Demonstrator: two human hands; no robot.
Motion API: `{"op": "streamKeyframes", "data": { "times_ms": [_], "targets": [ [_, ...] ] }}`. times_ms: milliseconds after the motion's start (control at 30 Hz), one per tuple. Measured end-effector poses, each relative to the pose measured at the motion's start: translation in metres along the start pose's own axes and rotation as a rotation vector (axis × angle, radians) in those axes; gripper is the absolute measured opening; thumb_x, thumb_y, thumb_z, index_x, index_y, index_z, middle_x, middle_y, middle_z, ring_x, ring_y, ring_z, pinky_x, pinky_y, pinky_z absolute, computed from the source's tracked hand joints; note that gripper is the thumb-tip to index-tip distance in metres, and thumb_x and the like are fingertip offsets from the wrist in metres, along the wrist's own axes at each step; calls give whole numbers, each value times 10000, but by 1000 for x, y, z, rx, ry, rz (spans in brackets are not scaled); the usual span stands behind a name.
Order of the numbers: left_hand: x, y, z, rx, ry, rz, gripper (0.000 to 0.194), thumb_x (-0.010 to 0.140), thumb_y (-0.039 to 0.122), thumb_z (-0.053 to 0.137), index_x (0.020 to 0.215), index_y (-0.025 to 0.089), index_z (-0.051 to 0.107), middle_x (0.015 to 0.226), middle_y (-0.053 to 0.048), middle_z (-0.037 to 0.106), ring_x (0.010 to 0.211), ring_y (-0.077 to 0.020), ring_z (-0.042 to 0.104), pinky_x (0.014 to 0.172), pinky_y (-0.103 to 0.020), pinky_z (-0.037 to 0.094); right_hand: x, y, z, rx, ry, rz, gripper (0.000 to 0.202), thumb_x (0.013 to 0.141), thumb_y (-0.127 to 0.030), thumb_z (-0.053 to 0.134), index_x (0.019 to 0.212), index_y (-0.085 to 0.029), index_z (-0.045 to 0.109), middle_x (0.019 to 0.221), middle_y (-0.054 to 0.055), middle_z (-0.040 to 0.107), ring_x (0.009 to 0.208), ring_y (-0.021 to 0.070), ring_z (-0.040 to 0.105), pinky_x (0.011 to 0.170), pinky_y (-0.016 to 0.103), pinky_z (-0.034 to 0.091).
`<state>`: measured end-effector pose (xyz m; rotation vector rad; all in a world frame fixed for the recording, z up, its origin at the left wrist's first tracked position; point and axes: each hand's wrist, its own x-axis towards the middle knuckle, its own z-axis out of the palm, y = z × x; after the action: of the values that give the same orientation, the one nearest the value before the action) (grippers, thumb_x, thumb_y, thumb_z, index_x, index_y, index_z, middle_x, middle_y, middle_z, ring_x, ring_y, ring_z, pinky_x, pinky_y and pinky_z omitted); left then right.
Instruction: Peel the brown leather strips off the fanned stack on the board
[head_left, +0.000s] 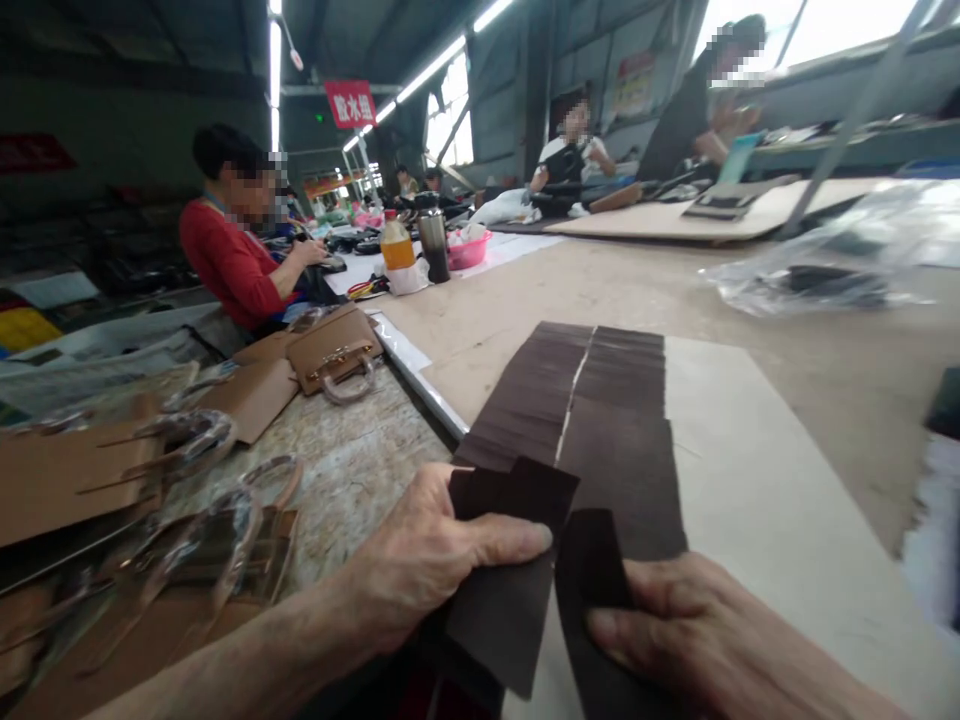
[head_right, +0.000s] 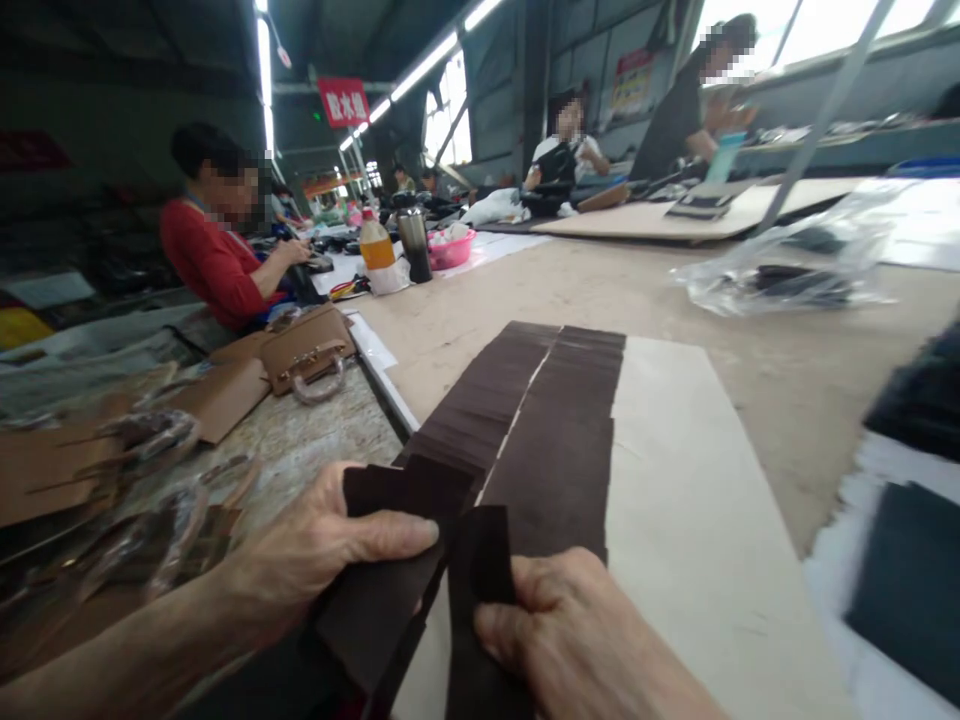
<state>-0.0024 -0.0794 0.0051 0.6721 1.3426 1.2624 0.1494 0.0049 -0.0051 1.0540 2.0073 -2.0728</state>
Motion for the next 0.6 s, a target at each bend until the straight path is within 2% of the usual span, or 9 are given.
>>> {"op": "streamKeyframes", "data": {
  "times_ms": [100, 200, 300, 367, 433, 533, 600],
  "targets": [
    [0, -2, 3, 18, -68, -30, 96, 661, 127, 640, 753, 102, 626, 592, 2, 577, 483, -73, 506, 452, -172, 393, -3, -11, 2, -237, 39, 16, 218, 679, -119, 474, 465, -160, 481, 442, -63, 388, 398, 42, 289, 368, 181, 211],
    [1, -3, 7, -6, -81, -79, 73, 632, 111, 656, 696, 90, 626, 550, 7, 558, 449, -64, 484, 426, -164, 378, -4, -9, -1, -364, 8, -52, 258, 680, -123, 431, 440, -180, 355, 416, -65, 309, 368, 45, 272, 340, 193, 172],
    [2, -3, 10, -71, 56, -96, 102, 647, 158, 659, 729, 104, 632, 527, 5, 582, 424, -74, 511, 400, -162, 405, -4, -5, 0, -269, -21, -15, 203, 662, -134, 387, 471, -186, 430, 393, -62, 337, 316, 44, 293, 300, 172, 165],
    [1, -1, 10, -102, 175, -97, 152, 683, 201, 636, 803, 108, 635, 472, 17, 570, 383, -62, 495, 353, -132, 375, -4, -3, 1, -212, 34, 57, 174, 622, -137, 390, 522, -178, 527, 390, -57, 379, 299, 42, 302, 287, 162, 152],
    [-1, 0, 10, -118, 241, -102, 201, 693, 224, 630, 849, 97, 636, 418, 23, 544, 354, -57, 469, 325, -122, 345, -6, -2, 2, -186, 107, 81, 173, 578, -131, 410, 574, -165, 580, 426, -44, 432, 331, 47, 344, 303, 153, 181],
    [-6, -1, 9, -70, 217, -121, 173, 670, 215, 644, 808, 109, 638, 440, 12, 554, 371, -82, 482, 358, -173, 391, -9, 0, 0, -171, 164, 82, 203, 542, -129, 421, 638, -161, 597, 474, -32, 478, 370, 58, 367, 327, 161, 207],
    [-8, -2, 10, 18, 124, -101, 93, 662, 193, 640, 720, 123, 624, 497, 6, 566, 415, -91, 498, 402, -191, 405, -12, 1, -1, -168, 162, 70, 195, 548, -138, 416, 636, -160, 588, 472, -35, 470, 367, 57, 338, 333, 172, 202]
  ]
}}
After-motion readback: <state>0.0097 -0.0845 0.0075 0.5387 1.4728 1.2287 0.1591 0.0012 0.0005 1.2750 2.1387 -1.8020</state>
